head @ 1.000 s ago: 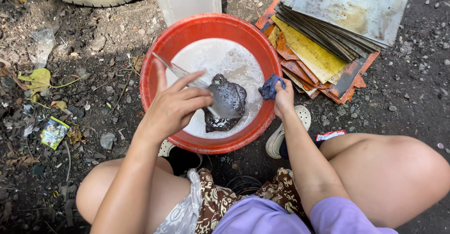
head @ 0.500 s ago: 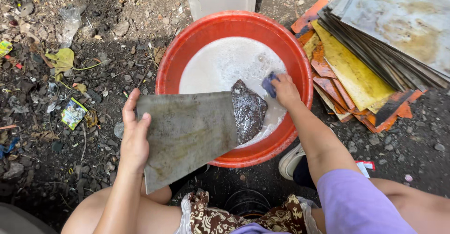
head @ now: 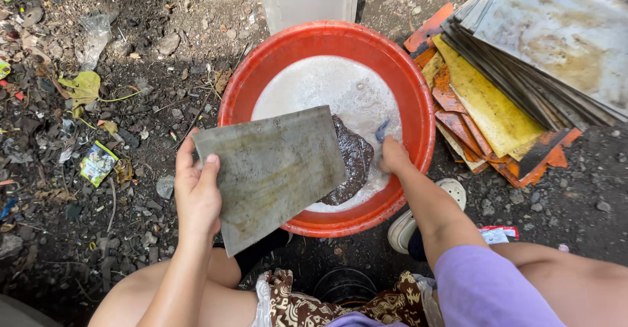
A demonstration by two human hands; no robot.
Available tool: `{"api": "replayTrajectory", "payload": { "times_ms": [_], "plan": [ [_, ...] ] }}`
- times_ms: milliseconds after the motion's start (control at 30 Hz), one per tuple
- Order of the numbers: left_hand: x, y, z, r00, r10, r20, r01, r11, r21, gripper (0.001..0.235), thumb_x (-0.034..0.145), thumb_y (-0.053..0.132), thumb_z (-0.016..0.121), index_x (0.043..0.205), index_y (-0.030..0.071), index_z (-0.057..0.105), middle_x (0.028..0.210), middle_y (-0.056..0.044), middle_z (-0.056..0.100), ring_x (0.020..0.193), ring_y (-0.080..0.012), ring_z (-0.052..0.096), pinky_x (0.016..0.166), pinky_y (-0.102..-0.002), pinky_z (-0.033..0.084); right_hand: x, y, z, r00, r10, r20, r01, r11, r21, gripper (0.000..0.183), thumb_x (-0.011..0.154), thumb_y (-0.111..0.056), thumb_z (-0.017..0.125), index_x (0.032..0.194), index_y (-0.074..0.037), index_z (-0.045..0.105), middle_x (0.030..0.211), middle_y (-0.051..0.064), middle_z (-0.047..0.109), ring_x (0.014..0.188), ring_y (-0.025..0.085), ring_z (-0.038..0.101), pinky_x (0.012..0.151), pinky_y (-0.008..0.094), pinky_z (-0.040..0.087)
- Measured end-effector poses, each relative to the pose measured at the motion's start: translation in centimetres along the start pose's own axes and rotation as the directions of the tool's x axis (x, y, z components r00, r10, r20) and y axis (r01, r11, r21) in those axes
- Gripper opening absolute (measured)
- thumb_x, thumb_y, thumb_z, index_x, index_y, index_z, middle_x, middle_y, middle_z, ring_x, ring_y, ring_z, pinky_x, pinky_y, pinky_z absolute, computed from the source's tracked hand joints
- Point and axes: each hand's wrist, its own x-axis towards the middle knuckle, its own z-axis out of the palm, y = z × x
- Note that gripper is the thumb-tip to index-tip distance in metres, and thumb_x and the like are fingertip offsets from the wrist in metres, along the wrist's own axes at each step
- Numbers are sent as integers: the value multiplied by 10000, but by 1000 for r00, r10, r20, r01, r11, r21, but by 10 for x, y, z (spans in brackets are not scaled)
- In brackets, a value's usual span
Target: The person sits on the ground and scrubs rectangular metal sheets with a blue cloth using soapy water from a red basin. They repeatedly dip the cloth, wipe both sides of each sheet, and place cleaned sheets into a stack beside the basin.
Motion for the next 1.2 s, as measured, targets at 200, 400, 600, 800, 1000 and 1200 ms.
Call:
{"api": "replayTrajectory", "payload": {
  "times_ms": [200, 400, 600, 800, 1000, 1200],
  "plan": [
    [16, -11, 9, 997, 69, 23, -70, 996, 57, 577, 1071, 126, 463, 1610, 90, 262, 1592, -147, 439, 1420, -223, 466, 1175, -359, 365, -20, -46, -136, 973, -7, 233, -198, 500, 843, 518, 658, 136, 648, 1168, 46, 644, 988, 164, 701, 839, 249, 684, 750, 357, 587],
    [9, -9, 25, 990, 21, 139, -2, 990, -142, 575, 1082, 308, 355, 1620, 166, 209, 1635, -98, 357, 1492, -237, 364, 1201, -367, 286, -105, -152, -229, 888, -459, -28, 103, 141, 985, 543, 742, 118, 656, 1275, 28, 610, 1165, 135, 678, 1039, 209, 684, 945, 351, 574],
    [9, -13, 35, 998, 12, 54, -6, 993, -117, 533, 1105, 312, 335, 1604, 130, 290, 1619, -100, 402, 1473, -211, 398, 1196, -343, 300, -159, -284, -190, 788, -491, -372, 338, -160, 927, 516, 881, -33, 743, 1377, -13, 605, 1328, 106, 631, 1250, 230, 601, 1165, 435, 460],
    [13, -22, 22, 997, 62, 53, -55, 991, -118, 542, 1102, 304, 375, 1589, 72, 316, 1529, -143, 513, 1383, -228, 511, 1169, -346, 381, -124, -309, -96, 628, -488, -606, 775, 320, 545, 442, 1062, -267, 572, 1473, -106, 575, 1591, 175, 486, 1561, 368, 288, 1263, 481, 191],
    [7, -19, 8, 998, 60, 14, -61, 995, 82, 554, 1104, 313, 369, 1596, 68, 301, 1561, -123, 487, 1414, -209, 472, 1175, -325, 336, -50, -246, -50, 868, -154, -473, 481, 499, 721, 399, 1004, -321, 565, 1350, -140, 652, 1323, 143, 676, 1231, 291, 644, 1096, 370, 493],
    [8, -8, 22, 995, 86, 55, -92, 990, 105, 558, 1098, 291, 367, 1602, 70, 279, 1562, -123, 478, 1419, -215, 471, 1173, -337, 349, -90, -254, -69, 925, -35, -377, 347, 481, 805, 426, 1001, -301, 545, 1390, -128, 579, 1502, 147, 542, 1413, 303, 478, 1160, 399, 354]
  ]
}}
